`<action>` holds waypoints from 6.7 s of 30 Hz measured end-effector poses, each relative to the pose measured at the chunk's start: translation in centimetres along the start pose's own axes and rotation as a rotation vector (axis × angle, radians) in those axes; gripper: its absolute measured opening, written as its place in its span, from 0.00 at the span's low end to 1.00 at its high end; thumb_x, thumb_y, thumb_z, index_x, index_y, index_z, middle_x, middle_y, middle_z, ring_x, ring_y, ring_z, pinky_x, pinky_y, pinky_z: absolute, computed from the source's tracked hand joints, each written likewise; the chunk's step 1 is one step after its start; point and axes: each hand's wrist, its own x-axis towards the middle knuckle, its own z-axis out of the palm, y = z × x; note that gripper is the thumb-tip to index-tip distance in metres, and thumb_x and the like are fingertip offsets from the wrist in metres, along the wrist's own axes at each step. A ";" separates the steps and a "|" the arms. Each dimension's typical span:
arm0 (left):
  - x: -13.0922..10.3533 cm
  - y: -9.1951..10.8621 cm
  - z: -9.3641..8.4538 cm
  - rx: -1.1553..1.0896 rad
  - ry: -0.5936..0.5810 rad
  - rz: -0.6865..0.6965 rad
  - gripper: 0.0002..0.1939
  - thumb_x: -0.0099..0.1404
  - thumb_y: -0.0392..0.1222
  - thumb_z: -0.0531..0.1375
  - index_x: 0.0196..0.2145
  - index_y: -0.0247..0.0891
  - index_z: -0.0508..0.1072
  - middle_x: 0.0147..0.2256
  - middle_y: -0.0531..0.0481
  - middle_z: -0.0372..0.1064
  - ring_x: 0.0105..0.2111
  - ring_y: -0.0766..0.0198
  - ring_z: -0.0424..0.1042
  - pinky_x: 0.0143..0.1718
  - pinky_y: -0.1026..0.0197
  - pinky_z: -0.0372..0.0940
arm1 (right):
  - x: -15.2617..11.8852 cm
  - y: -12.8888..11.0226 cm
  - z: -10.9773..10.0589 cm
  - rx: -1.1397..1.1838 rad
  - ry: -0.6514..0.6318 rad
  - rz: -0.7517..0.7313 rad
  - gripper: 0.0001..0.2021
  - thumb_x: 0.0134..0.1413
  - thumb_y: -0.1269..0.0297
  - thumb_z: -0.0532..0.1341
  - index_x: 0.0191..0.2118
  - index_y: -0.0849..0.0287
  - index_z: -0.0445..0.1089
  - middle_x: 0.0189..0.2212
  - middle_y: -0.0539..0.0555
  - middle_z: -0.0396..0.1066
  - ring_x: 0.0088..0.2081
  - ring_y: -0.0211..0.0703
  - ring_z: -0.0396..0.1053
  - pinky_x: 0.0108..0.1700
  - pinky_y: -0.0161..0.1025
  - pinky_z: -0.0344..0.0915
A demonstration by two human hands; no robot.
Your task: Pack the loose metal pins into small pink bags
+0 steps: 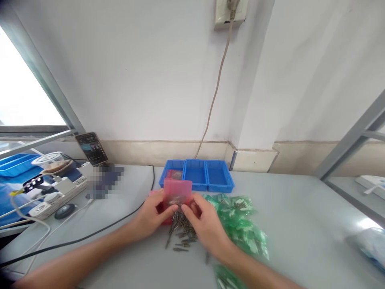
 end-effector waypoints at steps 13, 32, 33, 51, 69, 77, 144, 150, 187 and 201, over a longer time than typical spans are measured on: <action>0.0 0.1 0.0 0.026 0.010 0.038 0.14 0.76 0.48 0.61 0.54 0.40 0.79 0.50 0.43 0.79 0.49 0.51 0.75 0.54 0.49 0.70 | -0.1 -0.1 0.1 -0.037 -0.025 -0.017 0.11 0.71 0.55 0.60 0.43 0.57 0.71 0.28 0.46 0.57 0.30 0.42 0.54 0.33 0.37 0.56; 0.0 0.0 0.0 0.031 0.010 0.040 0.15 0.75 0.50 0.63 0.53 0.41 0.79 0.50 0.42 0.79 0.50 0.49 0.76 0.56 0.48 0.71 | -0.1 0.3 0.2 0.013 -0.037 0.004 0.14 0.72 0.50 0.60 0.41 0.56 0.72 0.30 0.48 0.63 0.32 0.43 0.58 0.35 0.38 0.58; -0.1 0.0 0.0 0.032 0.011 0.044 0.15 0.75 0.50 0.63 0.54 0.41 0.79 0.51 0.42 0.79 0.51 0.49 0.76 0.56 0.48 0.70 | -0.1 0.3 0.2 0.015 -0.034 0.001 0.14 0.72 0.50 0.60 0.40 0.56 0.72 0.29 0.48 0.63 0.32 0.43 0.57 0.35 0.38 0.58; -0.3 -0.7 0.4 -0.002 0.003 0.034 0.12 0.75 0.45 0.63 0.53 0.42 0.79 0.51 0.44 0.77 0.53 0.50 0.73 0.60 0.48 0.67 | -0.3 0.7 0.4 0.004 -0.060 0.011 0.11 0.70 0.54 0.61 0.41 0.57 0.70 0.30 0.47 0.61 0.32 0.42 0.54 0.35 0.38 0.56; -0.1 0.0 -0.1 -0.048 -0.009 -0.004 0.16 0.79 0.50 0.59 0.56 0.41 0.78 0.51 0.43 0.78 0.53 0.51 0.73 0.61 0.50 0.66 | -0.1 0.6 0.2 0.148 -0.014 -0.015 0.13 0.71 0.50 0.63 0.47 0.54 0.76 0.37 0.53 0.75 0.39 0.49 0.70 0.47 0.42 0.70; 0.0 0.0 0.0 0.010 0.008 -0.016 0.16 0.81 0.51 0.56 0.43 0.39 0.78 0.42 0.45 0.77 0.46 0.53 0.73 0.58 0.51 0.67 | -0.1 1.1 0.0 0.054 0.035 -0.048 0.14 0.73 0.49 0.60 0.42 0.54 0.73 0.35 0.52 0.71 0.43 0.50 0.70 0.52 0.45 0.70; -0.4 -1.3 -0.4 0.181 0.048 0.247 0.23 0.76 0.29 0.55 0.64 0.44 0.72 0.53 0.44 0.76 0.52 0.55 0.74 0.58 0.52 0.68 | 0.6 0.5 0.1 0.360 0.121 0.008 0.26 0.66 0.43 0.67 0.61 0.52 0.66 0.36 0.52 0.75 0.35 0.48 0.74 0.41 0.42 0.75; -0.2 -1.2 -0.7 0.183 0.103 0.205 0.16 0.77 0.33 0.57 0.56 0.44 0.79 0.45 0.44 0.73 0.47 0.56 0.72 0.51 0.53 0.71 | 0.4 0.5 -0.3 0.194 0.153 -0.016 0.18 0.68 0.45 0.65 0.52 0.53 0.74 0.34 0.50 0.71 0.33 0.44 0.69 0.35 0.37 0.68; 0.3 -1.6 -0.5 -0.119 0.217 -0.151 0.22 0.77 0.50 0.63 0.62 0.44 0.65 0.38 0.51 0.76 0.36 0.59 0.76 0.41 0.57 0.71 | -0.2 0.4 0.4 0.212 0.048 0.067 0.13 0.73 0.51 0.60 0.52 0.53 0.71 0.37 0.51 0.69 0.24 0.34 0.55 0.21 0.33 0.52; 4.1 -6.9 -3.6 0.200 0.283 -0.100 0.12 0.77 0.47 0.59 0.54 0.43 0.77 0.52 0.45 0.77 0.53 0.51 0.72 0.56 0.48 0.68 | -0.3 0.7 0.4 0.176 0.028 0.070 0.13 0.75 0.50 0.57 0.55 0.50 0.68 0.41 0.50 0.66 0.27 0.36 0.57 0.24 0.34 0.55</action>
